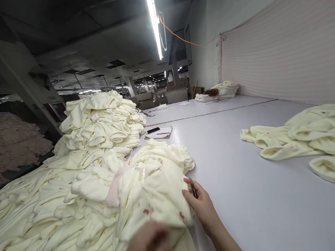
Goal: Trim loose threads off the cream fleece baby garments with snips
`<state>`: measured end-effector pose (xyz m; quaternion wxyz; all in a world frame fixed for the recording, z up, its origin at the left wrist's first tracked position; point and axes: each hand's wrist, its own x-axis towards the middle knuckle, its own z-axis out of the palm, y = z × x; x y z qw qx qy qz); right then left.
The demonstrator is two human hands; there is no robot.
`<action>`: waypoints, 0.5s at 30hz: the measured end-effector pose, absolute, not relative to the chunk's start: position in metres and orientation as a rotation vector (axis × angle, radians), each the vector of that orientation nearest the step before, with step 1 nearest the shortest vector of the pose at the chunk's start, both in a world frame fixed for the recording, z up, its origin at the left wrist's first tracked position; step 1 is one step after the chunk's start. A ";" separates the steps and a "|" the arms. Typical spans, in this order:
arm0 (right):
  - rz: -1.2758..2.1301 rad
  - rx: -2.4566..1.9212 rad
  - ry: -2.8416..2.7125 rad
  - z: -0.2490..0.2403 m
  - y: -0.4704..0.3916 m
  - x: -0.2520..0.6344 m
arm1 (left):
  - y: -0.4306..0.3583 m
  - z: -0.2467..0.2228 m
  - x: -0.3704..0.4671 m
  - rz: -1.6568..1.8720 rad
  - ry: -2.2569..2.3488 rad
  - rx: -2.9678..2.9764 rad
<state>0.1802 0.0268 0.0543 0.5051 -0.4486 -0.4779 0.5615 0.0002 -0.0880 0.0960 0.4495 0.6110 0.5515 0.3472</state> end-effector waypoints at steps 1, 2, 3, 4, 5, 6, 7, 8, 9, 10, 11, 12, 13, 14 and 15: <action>1.325 -1.086 -1.162 0.052 0.023 0.181 | -0.074 0.103 -0.005 0.963 1.458 1.580; 1.294 -1.082 -1.183 0.050 0.020 0.182 | -0.060 0.107 -0.010 1.136 1.645 1.739; 1.265 -1.072 -1.211 0.048 0.017 0.182 | -0.048 0.109 -0.015 1.256 1.812 1.871; 1.238 -1.062 -1.239 0.046 0.014 0.182 | -0.037 0.108 -0.020 1.325 1.949 1.969; 1.217 -1.059 -1.260 0.044 0.011 0.182 | -0.030 0.103 -0.023 1.354 2.059 2.056; 1.200 -1.065 -1.273 0.041 0.009 0.181 | -0.026 0.095 -0.025 1.335 2.126 2.114; 1.188 -1.081 -1.281 0.039 0.007 0.181 | -0.026 0.085 -0.027 1.296 2.167 2.154; 1.173 -1.102 -1.281 0.035 0.004 0.180 | -0.028 0.074 -0.027 1.257 2.192 2.182; 1.161 -1.119 -1.284 0.032 0.001 0.180 | -0.032 0.063 -0.028 1.226 2.208 2.192; 1.147 -1.125 -1.294 0.028 -0.003 0.179 | -0.037 0.053 -0.027 1.213 2.220 2.180; 1.131 -1.121 -1.315 0.023 -0.007 0.178 | -0.043 0.045 -0.027 1.220 2.228 2.149; 1.109 -1.113 -1.351 0.018 -0.011 0.177 | -0.048 0.040 -0.027 1.247 2.234 2.103; 1.081 -1.108 -1.403 0.013 -0.016 0.176 | -0.053 0.037 -0.027 1.279 2.238 2.049; 1.045 -1.107 -1.470 0.008 -0.021 0.175 | -0.057 0.036 -0.028 1.307 2.236 1.990; 0.998 -1.114 -1.544 0.003 -0.025 0.174 | -0.059 0.037 -0.028 1.319 2.225 1.924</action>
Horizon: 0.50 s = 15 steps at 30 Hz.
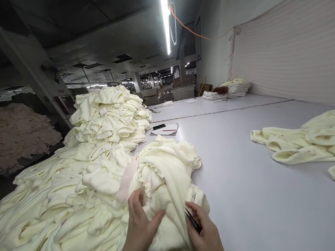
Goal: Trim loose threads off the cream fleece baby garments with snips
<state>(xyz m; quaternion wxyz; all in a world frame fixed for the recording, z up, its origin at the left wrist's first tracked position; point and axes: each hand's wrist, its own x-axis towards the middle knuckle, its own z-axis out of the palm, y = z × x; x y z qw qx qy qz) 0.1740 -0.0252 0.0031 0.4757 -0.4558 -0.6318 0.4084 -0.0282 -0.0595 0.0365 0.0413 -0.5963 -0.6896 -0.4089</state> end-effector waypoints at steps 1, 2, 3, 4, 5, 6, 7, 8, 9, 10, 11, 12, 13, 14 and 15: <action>0.932 -1.131 -1.619 -0.001 -0.029 0.174 | -0.062 0.038 -0.029 -1.298 -2.165 -1.828; 0.850 -1.156 -1.690 -0.002 -0.031 0.174 | -0.064 0.041 -0.030 -1.341 -2.213 -1.850; 0.747 -1.199 -1.744 -0.002 -0.033 0.174 | -0.066 0.043 -0.031 -1.380 -2.244 -1.891; 0.632 -1.256 -1.782 0.002 -0.034 0.174 | -0.068 0.045 -0.032 -1.412 -2.248 -1.939; 0.516 -1.316 -1.807 0.008 -0.034 0.173 | -0.070 0.046 -0.032 -1.436 -2.225 -1.978; 0.413 -1.363 -1.825 0.017 -0.033 0.171 | -0.073 0.047 -0.033 -1.447 -2.179 -2.001; 0.332 -1.383 -1.844 0.028 -0.032 0.168 | -0.075 0.047 -0.033 -1.448 -2.117 -2.007; 0.272 -1.368 -1.876 0.040 -0.030 0.163 | -0.077 0.046 -0.033 -1.441 -2.051 -2.000; 0.233 -1.311 -1.928 0.052 -0.028 0.157 | -0.079 0.045 -0.032 -1.428 -1.985 -1.990; 0.200 -1.230 -1.994 0.064 -0.027 0.151 | -0.080 0.044 -0.032 -1.406 -1.924 -1.986; 0.164 -1.148 -2.064 0.074 -0.025 0.143 | -0.080 0.043 -0.032 -1.373 -1.868 -1.994; 0.115 -1.083 -2.129 0.083 -0.024 0.134 | -0.081 0.042 -0.031 -1.333 -1.824 -2.006; 0.052 -1.044 -2.191 0.089 -0.023 0.125 | -0.080 0.041 -0.030 -1.290 -1.795 -2.016; -0.024 -1.031 -2.241 0.093 -0.023 0.117 | -0.080 0.041 -0.028 -1.250 -1.779 -2.020; -0.104 -1.039 -2.279 0.095 -0.022 0.109 | -0.079 0.041 -0.026 -1.221 -1.774 -2.015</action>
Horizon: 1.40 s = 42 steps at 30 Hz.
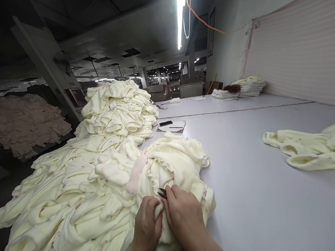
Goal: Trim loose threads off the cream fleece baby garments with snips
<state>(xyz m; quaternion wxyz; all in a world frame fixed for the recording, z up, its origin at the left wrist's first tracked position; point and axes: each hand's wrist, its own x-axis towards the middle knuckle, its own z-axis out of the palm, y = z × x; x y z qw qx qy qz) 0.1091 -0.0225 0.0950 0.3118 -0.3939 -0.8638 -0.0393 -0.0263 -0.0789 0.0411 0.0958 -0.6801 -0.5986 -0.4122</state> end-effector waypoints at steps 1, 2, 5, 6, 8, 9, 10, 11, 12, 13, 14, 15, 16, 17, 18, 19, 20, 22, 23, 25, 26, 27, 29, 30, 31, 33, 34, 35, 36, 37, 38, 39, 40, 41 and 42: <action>-0.173 -1.062 -2.303 0.096 -0.022 0.103 | -0.078 0.042 -0.024 -1.204 -1.770 -2.009; -0.221 -1.091 -2.311 0.096 -0.023 0.098 | -0.078 0.043 -0.023 -1.196 -1.775 -2.007; -0.155 -1.158 -2.247 0.093 -0.024 0.101 | -0.081 0.047 -0.029 -1.229 -1.828 -2.061; -0.059 -1.162 -2.205 0.091 -0.024 0.108 | -0.085 0.048 -0.036 -1.237 -1.870 -2.077; 0.190 -1.152 -2.077 0.082 -0.025 0.128 | -0.095 0.046 -0.059 -1.231 -1.985 -2.037; 0.314 -1.160 -1.981 0.076 -0.025 0.140 | -0.101 0.043 -0.074 -1.210 -2.047 -1.954; 0.428 -1.193 -1.867 0.067 -0.025 0.153 | -0.105 0.039 -0.090 -1.185 -2.094 -1.857; 0.533 -1.248 -1.739 0.058 -0.025 0.164 | -0.109 0.034 -0.105 -1.154 -2.131 -1.802; 0.635 -1.311 -1.612 0.048 -0.025 0.175 | -0.112 0.028 -0.118 -1.124 -2.176 -1.788; 0.738 -1.366 -1.501 0.039 -0.024 0.183 | -0.113 0.023 -0.129 -1.106 -2.193 -1.821; 0.842 -1.401 -1.414 0.031 -0.024 0.189 | -0.113 0.020 -0.136 -1.081 -2.217 -1.845; 0.946 -1.405 -1.352 0.024 -0.025 0.193 | -0.111 0.017 -0.140 -1.060 -2.233 -1.867; 1.050 -1.383 -1.309 0.020 -0.026 0.195 | -0.109 0.016 -0.142 -1.040 -2.240 -1.879; 1.143 -1.349 -1.276 0.017 -0.027 0.196 | -0.105 0.017 -0.142 -1.020 -2.244 -1.879; 1.222 -1.318 -1.248 0.017 -0.030 0.196 | -0.102 0.018 -0.141 -0.999 -2.246 -1.876; 1.284 -1.297 -1.220 0.019 -0.032 0.196 | -0.098 0.021 -0.140 -0.971 -2.254 -1.876; 1.323 -1.284 -1.202 0.021 -0.035 0.196 | -0.095 0.024 -0.140 -0.939 -2.269 -1.880; 1.329 -1.274 -1.221 0.028 -0.041 0.200 | -0.090 0.033 -0.142 -0.848 -2.331 -1.902; 1.313 -1.269 -1.253 0.030 -0.044 0.202 | -0.088 0.039 -0.143 -0.790 -2.374 -1.910; 1.305 -1.242 -1.285 0.033 -0.047 0.206 | -0.089 0.055 -0.143 -0.643 -2.472 -1.940; 1.323 -1.216 -1.262 0.034 -0.047 0.206 | -0.091 0.065 -0.141 -0.554 -2.512 -1.962; 1.349 -1.185 -1.218 0.034 -0.047 0.206 | -0.094 0.076 -0.136 -0.469 -2.527 -1.967; 1.398 -1.121 -1.107 0.033 -0.044 0.204 | -0.101 0.098 -0.117 -0.414 -2.423 -1.944; 1.415 -1.099 -1.061 0.033 -0.042 0.201 | -0.106 0.107 -0.101 -0.491 -2.286 -1.896; 1.432 -1.087 -1.027 0.033 -0.040 0.199 | -0.109 0.114 -0.082 -0.626 -2.102 -1.880; 1.462 -1.074 -0.973 0.035 -0.038 0.193 | -0.113 0.118 -0.038 -0.945 -1.633 -2.162; 1.476 -1.065 -0.950 0.037 -0.037 0.191 | -0.113 0.116 -0.016 -0.988 -1.455 -2.329; 1.484 -1.054 -0.934 0.039 -0.037 0.189 | -0.110 0.112 0.004 -0.946 -1.353 -2.433; 1.485 -1.043 -0.927 0.041 -0.038 0.188 | -0.106 0.106 0.021 -0.911 -1.326 -2.477; 1.476 -1.035 -0.926 0.043 -0.038 0.187 | -0.101 0.100 0.034 -0.935 -1.344 -2.493; 1.459 -1.031 -0.931 0.045 -0.038 0.187 | -0.095 0.095 0.043 -0.953 -1.402 -2.525; 1.433 -1.033 -0.940 0.046 -0.038 0.187 | -0.090 0.091 0.047 -0.973 -1.498 -2.556; 1.402 -1.038 -0.952 0.047 -0.037 0.187 | -0.085 0.088 0.047 -1.003 -1.617 -2.593; 1.367 -1.047 -0.967 0.048 -0.036 0.187 | -0.081 0.087 0.045 -1.038 -1.748 -2.633; 1.330 -1.059 -0.987 0.048 -0.035 0.187 | -0.078 0.087 0.042 -1.085 -1.878 -2.668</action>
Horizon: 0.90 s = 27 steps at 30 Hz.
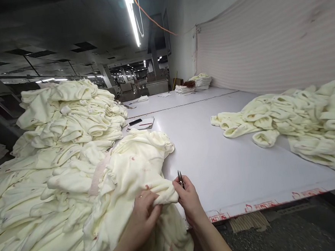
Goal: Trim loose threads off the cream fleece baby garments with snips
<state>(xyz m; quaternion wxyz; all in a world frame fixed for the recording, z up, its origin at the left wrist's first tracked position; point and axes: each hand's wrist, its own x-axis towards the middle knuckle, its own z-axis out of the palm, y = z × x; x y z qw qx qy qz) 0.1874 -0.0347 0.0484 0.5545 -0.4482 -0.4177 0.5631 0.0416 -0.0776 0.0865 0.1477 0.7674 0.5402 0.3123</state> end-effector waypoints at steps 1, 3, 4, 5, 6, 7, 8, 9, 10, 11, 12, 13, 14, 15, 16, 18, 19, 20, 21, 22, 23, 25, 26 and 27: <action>1.295 -1.072 -1.009 0.049 -0.034 0.188 | -0.076 0.087 0.038 0.887 1.539 2.079; 1.223 -1.098 -1.058 0.053 -0.033 0.192 | -0.075 0.090 0.031 0.894 1.473 1.873; 1.155 -1.122 -1.117 0.055 -0.034 0.195 | -0.076 0.091 0.029 0.900 1.437 1.809; 1.066 -1.152 -1.207 0.059 -0.037 0.199 | -0.077 0.093 0.029 0.905 1.412 1.771; 0.966 -1.179 -1.323 0.062 -0.040 0.203 | -0.078 0.093 0.029 0.918 1.409 1.757; 0.866 -1.198 -1.458 0.066 -0.045 0.207 | -0.079 0.094 0.031 0.938 1.426 1.766; 0.776 -1.209 -1.597 0.070 -0.051 0.211 | -0.080 0.094 0.033 0.962 1.459 1.795; 0.699 -1.212 -1.719 0.074 -0.058 0.215 | -0.081 0.094 0.036 0.979 1.503 1.839; 0.632 -1.211 -1.809 0.077 -0.064 0.218 | -0.082 0.093 0.038 0.989 1.550 1.894; 0.549 -1.213 -1.873 0.080 -0.070 0.219 | -0.082 0.092 0.041 0.992 1.592 1.959; 0.447 -1.223 -1.915 0.081 -0.075 0.220 | -0.082 0.090 0.043 0.991 1.627 2.027; 0.338 -1.235 -1.942 0.083 -0.079 0.219 | -0.082 0.089 0.046 0.987 1.652 2.094; 0.233 -1.245 -1.960 0.083 -0.082 0.218 | -0.082 0.088 0.047 0.987 1.674 2.156; 0.144 -1.249 -1.975 0.083 -0.083 0.216 | -0.082 0.087 0.049 0.995 1.692 2.212; 0.078 -1.252 -1.986 0.083 -0.084 0.214 | -0.082 0.087 0.050 1.010 1.707 2.261; 0.011 -1.252 -1.985 0.082 -0.083 0.212 | -0.083 0.087 0.052 1.050 1.730 2.347; 0.014 -1.253 -1.974 0.082 -0.082 0.211 | -0.083 0.087 0.052 1.074 1.739 2.396; 0.046 -1.258 -1.959 0.082 -0.081 0.211 | -0.083 0.088 0.052 1.112 1.749 2.455; 0.100 -1.265 -1.942 0.081 -0.081 0.212 | -0.084 0.088 0.051 1.164 1.754 2.524; 0.165 -1.274 -1.921 0.081 -0.081 0.212 | -0.084 0.089 0.050 1.230 1.754 2.598; 0.234 -1.282 -1.897 0.081 -0.081 0.213 | -0.084 0.089 0.048 1.304 1.748 2.666; 0.367 -1.283 -1.856 0.083 -0.081 0.213 | -0.084 0.087 0.043 1.424 1.724 2.738; 0.422 -1.269 -1.850 0.084 -0.081 0.212 | -0.084 0.086 0.040 1.455 1.711 2.732; 0.466 -1.247 -1.854 0.085 -0.080 0.211 | -0.084 0.085 0.037 1.472 1.705 2.700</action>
